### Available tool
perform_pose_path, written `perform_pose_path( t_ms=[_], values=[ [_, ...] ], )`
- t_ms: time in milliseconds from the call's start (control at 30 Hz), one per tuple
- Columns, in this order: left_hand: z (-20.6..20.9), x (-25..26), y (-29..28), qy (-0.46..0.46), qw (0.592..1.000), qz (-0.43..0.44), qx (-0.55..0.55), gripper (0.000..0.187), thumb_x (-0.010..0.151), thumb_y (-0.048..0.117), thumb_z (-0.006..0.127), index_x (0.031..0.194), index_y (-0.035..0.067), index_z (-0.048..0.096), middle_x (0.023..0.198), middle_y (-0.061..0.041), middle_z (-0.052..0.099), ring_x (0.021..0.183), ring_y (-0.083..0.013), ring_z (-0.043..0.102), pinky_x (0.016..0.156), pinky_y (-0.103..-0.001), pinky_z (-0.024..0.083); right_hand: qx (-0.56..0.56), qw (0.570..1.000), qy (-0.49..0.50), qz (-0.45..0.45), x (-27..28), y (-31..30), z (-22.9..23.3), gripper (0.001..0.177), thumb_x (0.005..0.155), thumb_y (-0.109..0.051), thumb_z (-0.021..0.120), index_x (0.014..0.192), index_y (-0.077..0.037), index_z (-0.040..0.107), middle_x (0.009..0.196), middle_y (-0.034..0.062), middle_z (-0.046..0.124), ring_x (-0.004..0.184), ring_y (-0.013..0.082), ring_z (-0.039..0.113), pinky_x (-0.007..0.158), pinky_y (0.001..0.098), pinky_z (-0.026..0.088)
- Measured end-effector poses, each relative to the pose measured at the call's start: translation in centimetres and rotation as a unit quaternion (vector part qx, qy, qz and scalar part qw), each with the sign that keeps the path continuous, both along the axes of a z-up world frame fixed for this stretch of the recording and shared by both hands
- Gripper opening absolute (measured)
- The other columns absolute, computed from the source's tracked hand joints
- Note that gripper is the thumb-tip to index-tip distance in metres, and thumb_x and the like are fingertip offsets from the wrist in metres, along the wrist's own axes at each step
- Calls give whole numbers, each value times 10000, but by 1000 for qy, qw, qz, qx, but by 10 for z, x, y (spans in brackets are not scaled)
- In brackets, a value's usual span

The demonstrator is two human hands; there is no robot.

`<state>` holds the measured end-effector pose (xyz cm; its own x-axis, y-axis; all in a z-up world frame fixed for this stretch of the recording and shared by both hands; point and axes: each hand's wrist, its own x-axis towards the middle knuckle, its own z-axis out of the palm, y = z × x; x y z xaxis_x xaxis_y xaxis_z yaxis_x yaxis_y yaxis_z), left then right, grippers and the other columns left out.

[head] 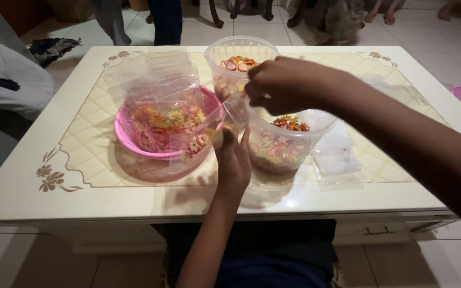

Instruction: Packaging small snacks from large containers into individual plastic bags

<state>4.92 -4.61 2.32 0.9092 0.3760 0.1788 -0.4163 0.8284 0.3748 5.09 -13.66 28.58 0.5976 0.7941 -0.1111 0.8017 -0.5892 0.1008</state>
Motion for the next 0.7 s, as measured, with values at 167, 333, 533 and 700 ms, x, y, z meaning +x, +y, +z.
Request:
perform_pose_path(
  t_ms=[167,333,533,700],
  values=[
    [38,-20,6,19,999,-22,-43,885,806,541,825,1492,176,402,1564,-95,330,1436,-295,351,1224,-619,242,37,995,-47,-83,22,-59,-10,210,932,-167,651,975,-3,775,996,207,743,857,408,744,714,513,612],
    [43,-28,6,34,998,-42,-28,911,838,616,752,1540,193,354,1609,-81,182,1545,-370,88,1220,-637,148,-79,975,-107,-178,48,-93,-56,213,882,-233,629,948,-99,781,944,97,786,892,311,786,805,506,628],
    [28,-18,2,58,995,-74,-17,711,915,634,645,1502,281,453,1461,77,387,1370,-154,332,1254,-568,48,196,979,31,-56,13,-64,-59,298,932,-83,643,1198,42,693,1130,260,700,1030,410,703,874,534,576],
    [1,-4,4,37,994,-105,18,677,873,756,604,1405,343,534,1373,111,502,1337,-126,407,1228,-576,49,380,917,75,98,5,-45,-69,211,911,-108,734,1107,-35,712,1149,174,707,1088,361,689,899,469,541]
  ],
)
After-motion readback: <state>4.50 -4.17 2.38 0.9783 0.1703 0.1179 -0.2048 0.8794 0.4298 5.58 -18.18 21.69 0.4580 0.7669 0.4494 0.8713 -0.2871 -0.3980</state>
